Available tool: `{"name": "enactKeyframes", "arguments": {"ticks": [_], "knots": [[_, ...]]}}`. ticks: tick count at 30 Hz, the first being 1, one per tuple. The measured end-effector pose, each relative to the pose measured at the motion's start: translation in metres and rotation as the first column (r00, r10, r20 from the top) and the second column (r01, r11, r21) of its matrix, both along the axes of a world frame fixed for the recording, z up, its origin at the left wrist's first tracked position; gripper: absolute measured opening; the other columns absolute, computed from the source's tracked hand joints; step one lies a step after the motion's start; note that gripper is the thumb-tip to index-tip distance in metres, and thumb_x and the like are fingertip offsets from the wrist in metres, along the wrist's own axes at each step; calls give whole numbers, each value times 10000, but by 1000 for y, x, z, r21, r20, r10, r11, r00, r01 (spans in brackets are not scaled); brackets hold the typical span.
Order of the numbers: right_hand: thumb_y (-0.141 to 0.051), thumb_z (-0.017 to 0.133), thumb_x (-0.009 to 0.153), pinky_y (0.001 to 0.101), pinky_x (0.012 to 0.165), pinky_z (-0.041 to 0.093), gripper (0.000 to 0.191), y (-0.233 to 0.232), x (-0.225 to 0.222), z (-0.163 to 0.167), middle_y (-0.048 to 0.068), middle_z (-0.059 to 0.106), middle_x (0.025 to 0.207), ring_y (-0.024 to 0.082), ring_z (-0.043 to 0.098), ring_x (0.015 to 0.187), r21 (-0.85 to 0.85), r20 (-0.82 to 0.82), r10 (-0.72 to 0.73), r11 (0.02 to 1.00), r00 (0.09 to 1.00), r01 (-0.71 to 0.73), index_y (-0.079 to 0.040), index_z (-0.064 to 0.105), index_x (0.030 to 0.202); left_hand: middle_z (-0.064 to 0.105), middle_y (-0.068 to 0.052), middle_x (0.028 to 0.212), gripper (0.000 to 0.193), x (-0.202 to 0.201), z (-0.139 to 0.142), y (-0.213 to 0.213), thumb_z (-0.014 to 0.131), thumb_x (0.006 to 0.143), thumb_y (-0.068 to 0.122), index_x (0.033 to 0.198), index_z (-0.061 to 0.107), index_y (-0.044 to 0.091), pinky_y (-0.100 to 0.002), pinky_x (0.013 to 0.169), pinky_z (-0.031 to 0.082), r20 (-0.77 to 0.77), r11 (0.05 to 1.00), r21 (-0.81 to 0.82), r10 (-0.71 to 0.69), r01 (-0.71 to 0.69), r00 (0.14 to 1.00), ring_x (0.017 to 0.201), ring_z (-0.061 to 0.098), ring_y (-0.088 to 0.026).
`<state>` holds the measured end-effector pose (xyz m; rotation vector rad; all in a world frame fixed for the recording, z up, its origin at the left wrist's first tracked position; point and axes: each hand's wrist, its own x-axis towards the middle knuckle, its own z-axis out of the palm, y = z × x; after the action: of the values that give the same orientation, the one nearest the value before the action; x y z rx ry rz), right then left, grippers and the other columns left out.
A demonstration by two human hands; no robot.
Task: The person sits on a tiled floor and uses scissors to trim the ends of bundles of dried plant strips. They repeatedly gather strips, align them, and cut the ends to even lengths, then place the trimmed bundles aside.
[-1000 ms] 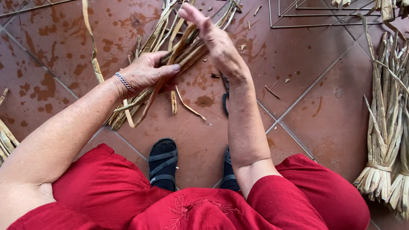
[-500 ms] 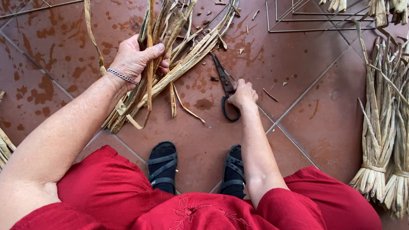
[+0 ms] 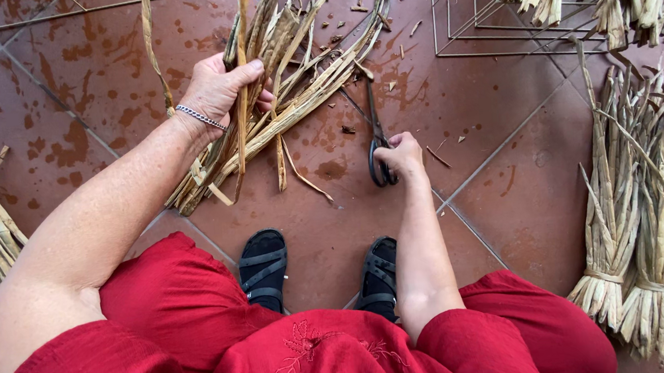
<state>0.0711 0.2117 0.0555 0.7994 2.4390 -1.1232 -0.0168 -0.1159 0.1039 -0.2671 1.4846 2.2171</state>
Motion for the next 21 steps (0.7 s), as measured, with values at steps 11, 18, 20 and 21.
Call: {"name": "enactKeyframes", "arguments": {"ticks": [11, 18, 20, 21], "knots": [[-650, 652, 945, 221, 386, 336, 714, -39, -9, 7, -26, 515, 631, 55, 451, 447, -576, -122, -377, 780, 918, 244, -1, 629, 1243, 695, -110, 909, 200, -8, -2, -1, 720, 985, 134, 1083, 602, 6, -385, 625, 657, -18, 999, -6, 37, -37, 999, 710, 727, -205], [-740, 513, 936, 225, 572, 475, 837, -102, -25, 29, -50, 553, 861, 52, 541, 669, -775, -503, -169, 522, 848, -355, -80, 482, 1451, 684, -104, 893, 204, -8, 6, -3, 727, 1000, 142, 1062, 603, -9, -396, 647, 671, -30, 996, 66, 62, -60, 998, 718, 735, -203], [-736, 490, 955, 203, 547, 393, 834, -115, -25, 31, -58, 532, 847, 39, 463, 652, -765, -545, -146, 490, 826, -419, -79, 475, 1468, 685, -104, 886, 207, -6, 7, -4, 731, 990, 138, 1062, 607, -11, -397, 636, 667, -21, 996, 57, 66, -65, 998, 709, 733, -202], [-734, 478, 964, 193, 535, 353, 833, -119, -25, 31, -62, 521, 839, 34, 424, 644, -758, -565, -134, 474, 814, -448, -78, 472, 1477, 685, -103, 885, 208, -5, 7, -4, 734, 985, 133, 1068, 611, -13, -395, 629, 661, -18, 996, 58, 65, -63, 998, 703, 730, -201]]}}
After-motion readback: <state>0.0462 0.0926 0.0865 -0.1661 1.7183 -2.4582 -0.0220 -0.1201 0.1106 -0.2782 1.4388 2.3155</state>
